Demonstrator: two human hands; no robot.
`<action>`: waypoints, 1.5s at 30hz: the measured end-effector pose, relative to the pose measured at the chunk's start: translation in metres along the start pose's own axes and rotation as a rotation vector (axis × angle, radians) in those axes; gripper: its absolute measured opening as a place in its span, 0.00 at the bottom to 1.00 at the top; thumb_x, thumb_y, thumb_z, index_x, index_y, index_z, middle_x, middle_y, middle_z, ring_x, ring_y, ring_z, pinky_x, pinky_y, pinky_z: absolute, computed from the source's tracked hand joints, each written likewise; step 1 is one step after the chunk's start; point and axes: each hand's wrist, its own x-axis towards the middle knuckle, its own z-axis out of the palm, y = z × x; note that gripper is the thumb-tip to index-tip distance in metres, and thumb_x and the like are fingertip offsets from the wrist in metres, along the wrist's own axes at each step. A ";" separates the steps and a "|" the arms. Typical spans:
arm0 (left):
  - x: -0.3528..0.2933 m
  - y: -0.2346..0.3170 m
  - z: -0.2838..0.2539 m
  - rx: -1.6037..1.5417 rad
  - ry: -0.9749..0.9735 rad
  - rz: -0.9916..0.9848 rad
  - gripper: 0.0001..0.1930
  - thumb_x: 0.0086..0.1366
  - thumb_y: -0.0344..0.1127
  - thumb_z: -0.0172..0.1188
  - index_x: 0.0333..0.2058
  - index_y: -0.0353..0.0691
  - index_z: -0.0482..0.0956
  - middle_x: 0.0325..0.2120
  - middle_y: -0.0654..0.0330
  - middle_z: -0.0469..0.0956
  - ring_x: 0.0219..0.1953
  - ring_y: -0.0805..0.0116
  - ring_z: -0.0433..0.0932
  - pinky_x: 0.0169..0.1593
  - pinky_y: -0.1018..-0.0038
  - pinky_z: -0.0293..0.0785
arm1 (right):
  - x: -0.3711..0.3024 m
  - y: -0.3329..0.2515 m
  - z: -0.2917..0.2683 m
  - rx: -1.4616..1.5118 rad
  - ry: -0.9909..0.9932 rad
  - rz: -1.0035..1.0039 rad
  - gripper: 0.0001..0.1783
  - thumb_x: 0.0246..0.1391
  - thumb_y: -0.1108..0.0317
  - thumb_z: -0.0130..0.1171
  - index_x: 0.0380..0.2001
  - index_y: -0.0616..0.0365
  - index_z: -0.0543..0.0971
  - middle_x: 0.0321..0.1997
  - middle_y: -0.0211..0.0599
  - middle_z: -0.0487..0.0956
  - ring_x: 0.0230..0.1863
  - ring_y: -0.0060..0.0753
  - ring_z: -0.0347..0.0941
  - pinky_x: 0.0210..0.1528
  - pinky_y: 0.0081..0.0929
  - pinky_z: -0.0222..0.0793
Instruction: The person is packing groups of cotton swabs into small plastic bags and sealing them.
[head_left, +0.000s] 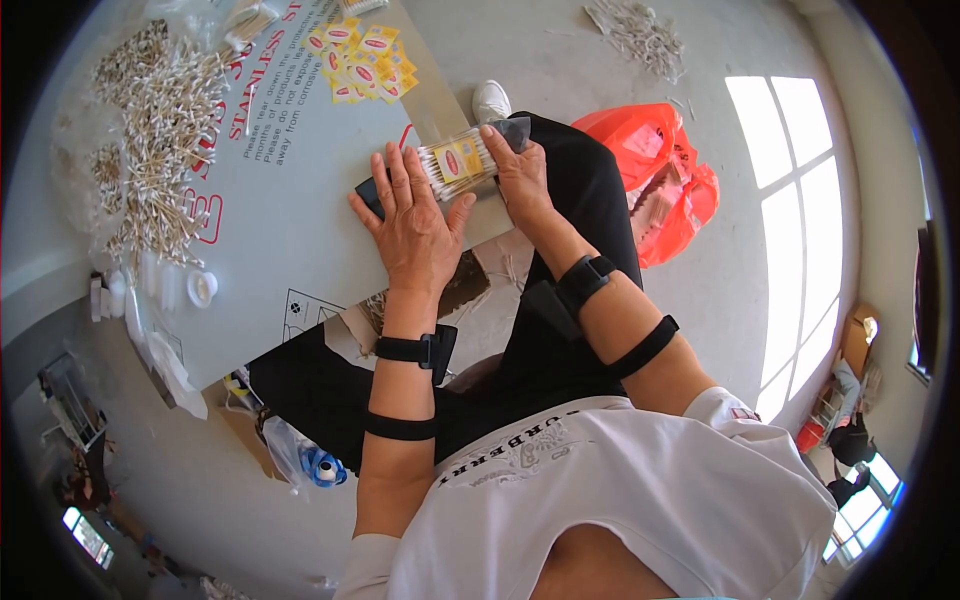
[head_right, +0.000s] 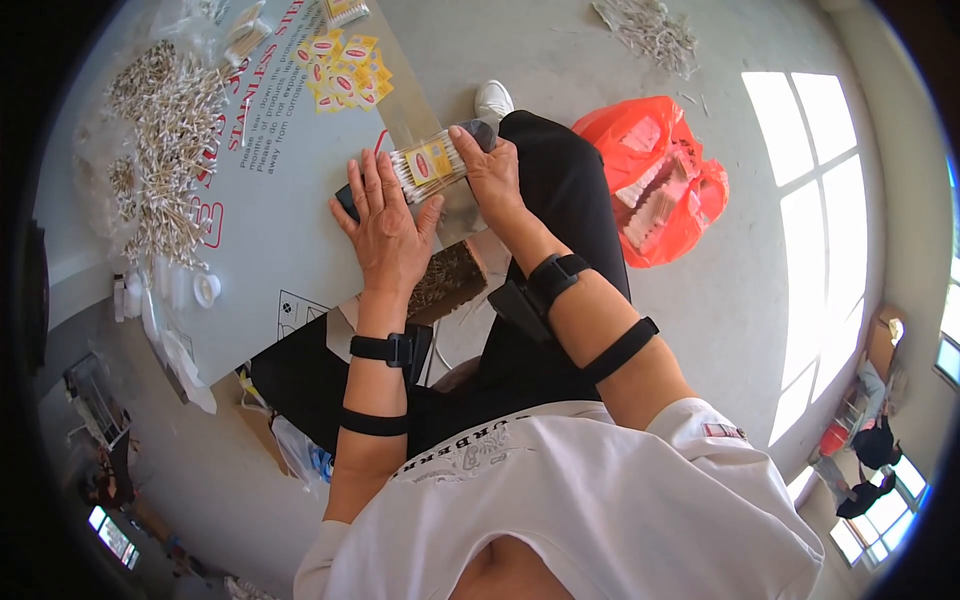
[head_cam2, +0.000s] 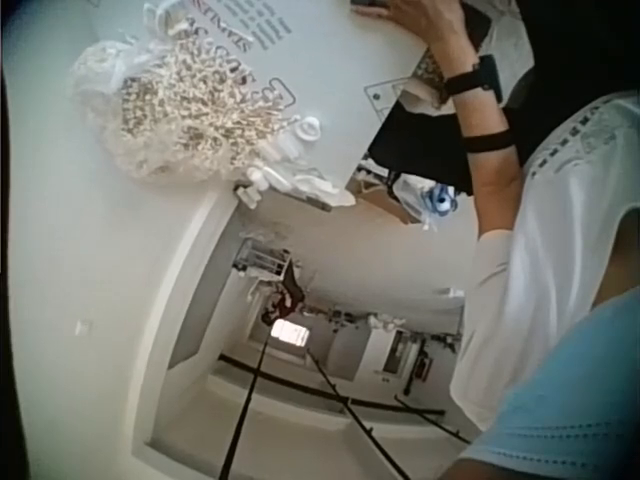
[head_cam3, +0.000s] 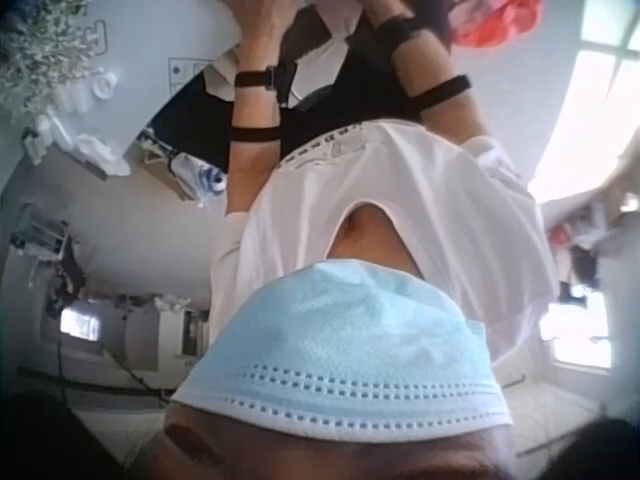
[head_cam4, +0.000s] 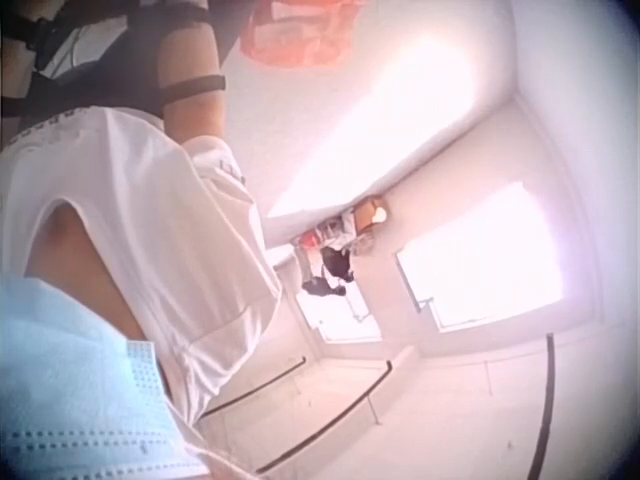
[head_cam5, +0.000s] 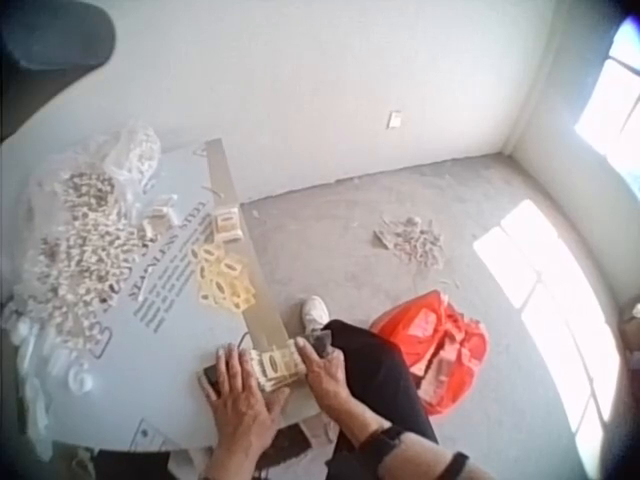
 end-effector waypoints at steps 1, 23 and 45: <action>0.000 0.000 0.001 -0.035 0.028 -0.003 0.45 0.64 0.61 0.52 0.68 0.36 0.48 0.71 0.50 0.44 0.73 0.52 0.38 0.67 0.37 0.31 | 0.001 0.001 -0.001 0.071 0.004 0.034 0.17 0.60 0.57 0.61 0.24 0.60 0.80 0.23 0.21 0.76 0.25 0.13 0.66 0.28 0.19 0.63; -0.002 0.002 -0.004 -0.071 0.002 0.027 0.42 0.64 0.55 0.56 0.68 0.38 0.50 0.71 0.53 0.47 0.73 0.52 0.38 0.67 0.37 0.29 | 0.000 0.000 -0.007 0.224 -0.083 0.116 0.13 0.52 0.62 0.68 0.33 0.60 0.81 0.30 0.31 0.82 0.28 0.22 0.78 0.32 0.22 0.74; 0.013 0.005 -0.013 -0.091 -0.048 0.146 0.41 0.64 0.48 0.57 0.69 0.41 0.47 0.71 0.54 0.46 0.73 0.55 0.44 0.70 0.48 0.35 | -0.005 -0.005 -0.022 0.316 -0.157 0.246 0.09 0.48 0.72 0.69 0.34 0.57 0.81 0.31 0.26 0.81 0.29 0.17 0.74 0.31 0.17 0.68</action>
